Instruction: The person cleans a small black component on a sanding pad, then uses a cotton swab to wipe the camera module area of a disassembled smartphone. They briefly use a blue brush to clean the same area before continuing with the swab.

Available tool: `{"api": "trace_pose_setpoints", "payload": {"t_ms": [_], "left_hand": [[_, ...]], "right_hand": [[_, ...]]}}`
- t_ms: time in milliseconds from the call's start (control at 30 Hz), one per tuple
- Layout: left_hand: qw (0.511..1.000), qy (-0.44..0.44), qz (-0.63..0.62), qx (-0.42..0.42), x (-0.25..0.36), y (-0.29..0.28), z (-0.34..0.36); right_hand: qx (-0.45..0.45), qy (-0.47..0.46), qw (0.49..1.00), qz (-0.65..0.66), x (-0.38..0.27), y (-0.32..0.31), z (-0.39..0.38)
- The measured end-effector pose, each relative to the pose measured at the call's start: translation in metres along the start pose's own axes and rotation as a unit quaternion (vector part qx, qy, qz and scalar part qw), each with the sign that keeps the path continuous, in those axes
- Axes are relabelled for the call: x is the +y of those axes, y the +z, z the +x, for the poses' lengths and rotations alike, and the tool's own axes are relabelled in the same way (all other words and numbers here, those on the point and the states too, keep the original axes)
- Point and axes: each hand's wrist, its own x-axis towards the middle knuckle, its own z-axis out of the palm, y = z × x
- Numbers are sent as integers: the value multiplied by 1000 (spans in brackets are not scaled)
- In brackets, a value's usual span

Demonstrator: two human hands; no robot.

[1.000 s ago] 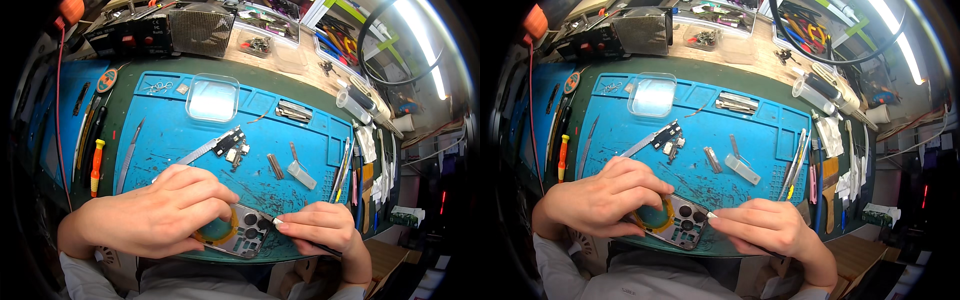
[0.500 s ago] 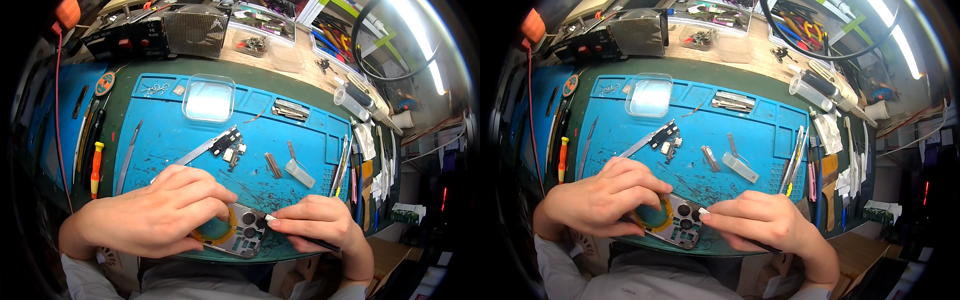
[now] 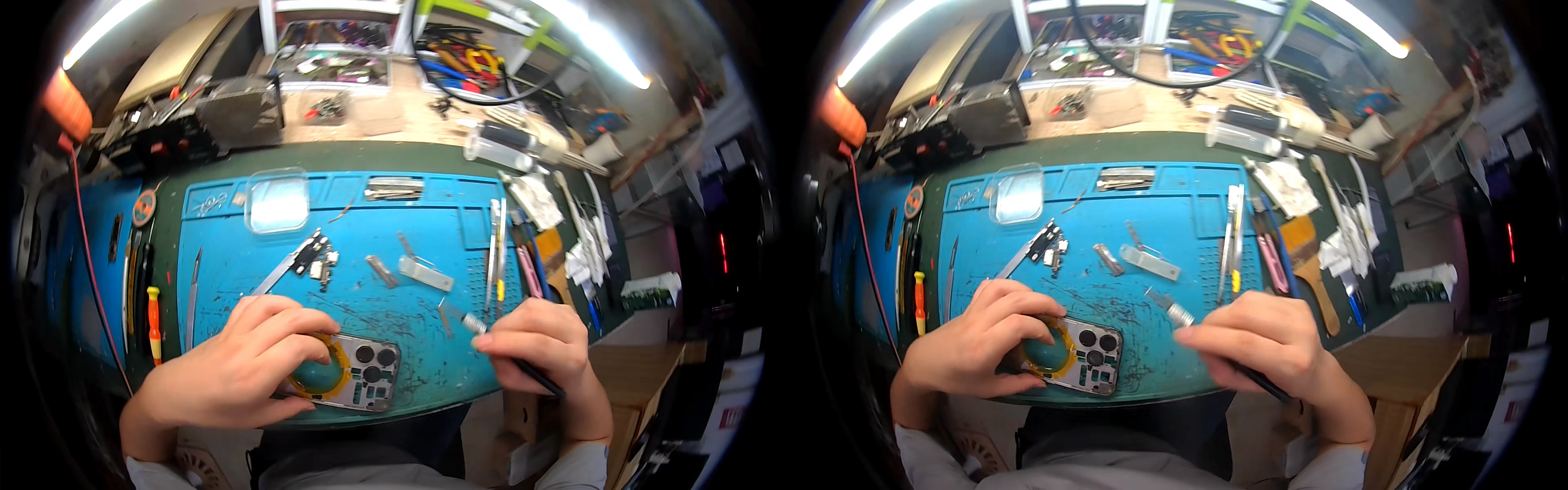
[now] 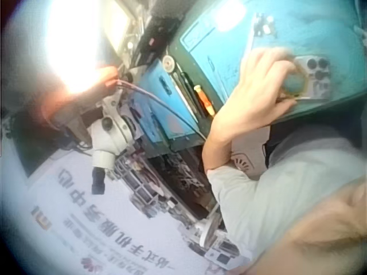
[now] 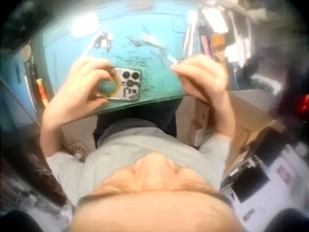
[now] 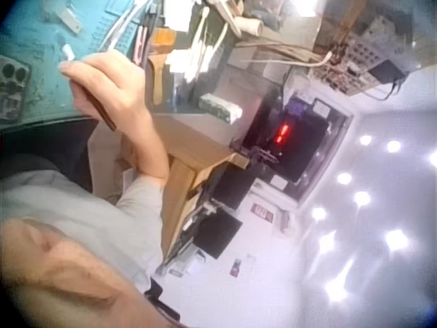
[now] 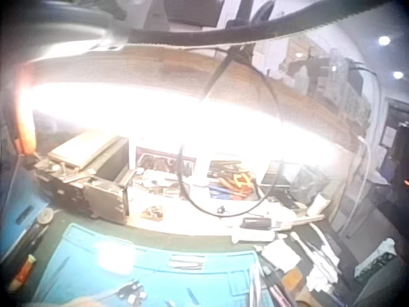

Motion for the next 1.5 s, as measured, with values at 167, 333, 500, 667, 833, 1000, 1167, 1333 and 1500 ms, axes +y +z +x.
{"api": "trace_pose_setpoints", "payload": {"t_ms": [167,333,500,667,833,1000,1167,1333,1500], "left_hand": [[998,41,36,27,28,6,5],[995,82,38,40,62,21,4],[984,-5,106,142,48,42,2],[967,-4,135,215,28,68,12],[917,52,136,371,22,43,-68],[701,-159,177,673,-20,9,-223],[467,-319,304,767,-101,-51,-423],[376,-451,387,711,-147,-144,-596],[381,-532,379,654,-202,-210,-618]], "right_hand": [[-8,26,947,-319,-9,-14,-43],[66,135,916,-373,-11,-21,-77],[96,283,896,-329,10,-16,-77],[118,319,904,-258,39,-11,-78],[207,350,887,-220,28,-31,-108],[218,412,870,-158,-6,-10,-130],[260,371,877,-159,-2,12,-158],[256,354,888,-144,10,25,-171],[272,379,859,-211,-6,7,-170]]}}
